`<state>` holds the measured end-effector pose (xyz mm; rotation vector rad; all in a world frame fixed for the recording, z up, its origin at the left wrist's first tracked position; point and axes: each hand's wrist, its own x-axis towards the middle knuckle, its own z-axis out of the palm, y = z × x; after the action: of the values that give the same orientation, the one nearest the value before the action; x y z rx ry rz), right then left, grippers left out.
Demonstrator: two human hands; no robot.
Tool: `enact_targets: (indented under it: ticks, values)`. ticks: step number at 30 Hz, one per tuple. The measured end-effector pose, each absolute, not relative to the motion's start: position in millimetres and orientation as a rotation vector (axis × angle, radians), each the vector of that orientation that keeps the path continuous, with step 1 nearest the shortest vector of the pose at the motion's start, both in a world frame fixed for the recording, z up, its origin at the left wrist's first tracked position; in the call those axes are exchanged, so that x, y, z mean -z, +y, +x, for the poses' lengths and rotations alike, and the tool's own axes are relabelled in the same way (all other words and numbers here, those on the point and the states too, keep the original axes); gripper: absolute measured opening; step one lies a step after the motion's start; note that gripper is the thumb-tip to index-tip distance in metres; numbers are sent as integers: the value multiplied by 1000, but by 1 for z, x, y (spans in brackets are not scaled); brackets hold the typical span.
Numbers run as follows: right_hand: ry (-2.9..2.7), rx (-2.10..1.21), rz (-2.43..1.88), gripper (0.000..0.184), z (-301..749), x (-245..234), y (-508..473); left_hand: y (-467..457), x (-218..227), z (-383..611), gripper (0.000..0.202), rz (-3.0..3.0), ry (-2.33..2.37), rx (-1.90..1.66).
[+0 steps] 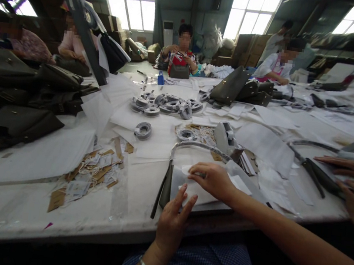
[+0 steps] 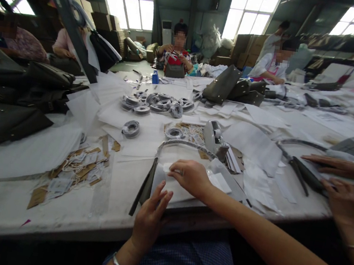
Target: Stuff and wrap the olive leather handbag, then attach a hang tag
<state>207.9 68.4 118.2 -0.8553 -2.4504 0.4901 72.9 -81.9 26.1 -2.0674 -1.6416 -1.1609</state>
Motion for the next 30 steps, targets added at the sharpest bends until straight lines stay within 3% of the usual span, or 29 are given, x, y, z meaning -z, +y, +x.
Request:
enact_targets:
  ticks: [9, 22, 30]
  values:
    - [-2412, -109, -650, 8, 197, -127, 69, -81, -26, 74, 49, -2034, -1640, 1157]
    - [-2457, -412, -842, 8, 224, -91, 18, -80, -24, 74, 48, -2026, -1621, 1160]
    - [-2350, -284, -738, 15, 228, -88, 8, -79, -28, 73, 50, -2079, -1626, 1116]
